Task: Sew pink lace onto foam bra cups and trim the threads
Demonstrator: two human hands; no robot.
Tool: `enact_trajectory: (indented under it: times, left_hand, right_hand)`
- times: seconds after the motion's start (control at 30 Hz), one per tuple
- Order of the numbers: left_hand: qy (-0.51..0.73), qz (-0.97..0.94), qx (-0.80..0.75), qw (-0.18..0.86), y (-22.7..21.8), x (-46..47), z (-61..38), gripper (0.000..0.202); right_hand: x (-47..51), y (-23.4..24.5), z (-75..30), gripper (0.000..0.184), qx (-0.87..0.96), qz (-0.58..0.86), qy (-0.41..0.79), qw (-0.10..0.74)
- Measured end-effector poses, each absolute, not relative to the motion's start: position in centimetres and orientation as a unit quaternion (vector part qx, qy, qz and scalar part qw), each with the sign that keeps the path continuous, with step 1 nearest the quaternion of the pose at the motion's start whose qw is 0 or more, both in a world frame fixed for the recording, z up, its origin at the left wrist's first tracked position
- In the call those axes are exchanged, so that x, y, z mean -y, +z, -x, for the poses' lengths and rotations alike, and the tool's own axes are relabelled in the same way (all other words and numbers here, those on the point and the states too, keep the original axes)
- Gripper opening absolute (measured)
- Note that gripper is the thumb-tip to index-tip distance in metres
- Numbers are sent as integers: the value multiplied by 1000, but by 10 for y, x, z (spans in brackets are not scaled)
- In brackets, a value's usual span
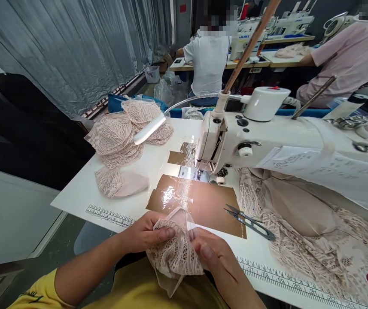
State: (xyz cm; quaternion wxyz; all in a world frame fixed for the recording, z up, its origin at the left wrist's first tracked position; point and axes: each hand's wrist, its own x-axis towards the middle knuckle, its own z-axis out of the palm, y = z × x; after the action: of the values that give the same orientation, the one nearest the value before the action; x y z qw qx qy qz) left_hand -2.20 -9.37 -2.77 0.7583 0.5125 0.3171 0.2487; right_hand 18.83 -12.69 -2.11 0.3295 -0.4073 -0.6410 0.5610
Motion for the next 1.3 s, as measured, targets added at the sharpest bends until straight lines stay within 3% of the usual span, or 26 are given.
enact_trajectory:
  times: [0.07,0.23,0.37,0.5,0.57,0.7,0.8,0.9,0.97,1.03,1.13,1.3]
  left_hand:
    - [249,-534,-324,741,-29,93,22,46]
    - [232,-559,-325,727,-33,90,19,45]
    - [307,-400,-331,798,-41,90,19,45]
    - [387,-218,-242,863,-38,104,15,71]
    - [382,-189,-220,878,-34,114,6,74]
    - [381,-152,-279,868,-36,123,-17,47]
    - [389,-164,-348,837,-44,121,-19,38]
    - [317,-310,-349,825,-43,112,0,3]
    - [262,-487,-338,761,-33,97,17,18]
    - [290,-669,-383,567,-21,76,27,14]
    - [302,-806,-385,332,-11,37,24,26]
    - [150,-912,-337,180,-28,-15,-6,50]
  right_hand:
    - [124,-18,-190,55,639,379,595,306]
    - [129,-24,-177,34,531,471,611,352]
    - [130,-30,-180,32,379,498,663,410]
    - [126,-36,-186,30,289,515,643,488]
    - [125,-40,-181,27,284,510,629,514]
    - [124,-45,-163,22,330,507,605,518]
    - [121,-45,-166,20,285,489,632,529]
    - [117,-42,-186,20,213,492,622,570]
    - [117,-41,-201,22,193,505,610,579]
    - [119,-41,-211,25,193,517,618,560]
    - [123,-41,-216,28,225,532,625,526]
    - [125,-44,-213,28,246,532,623,518]
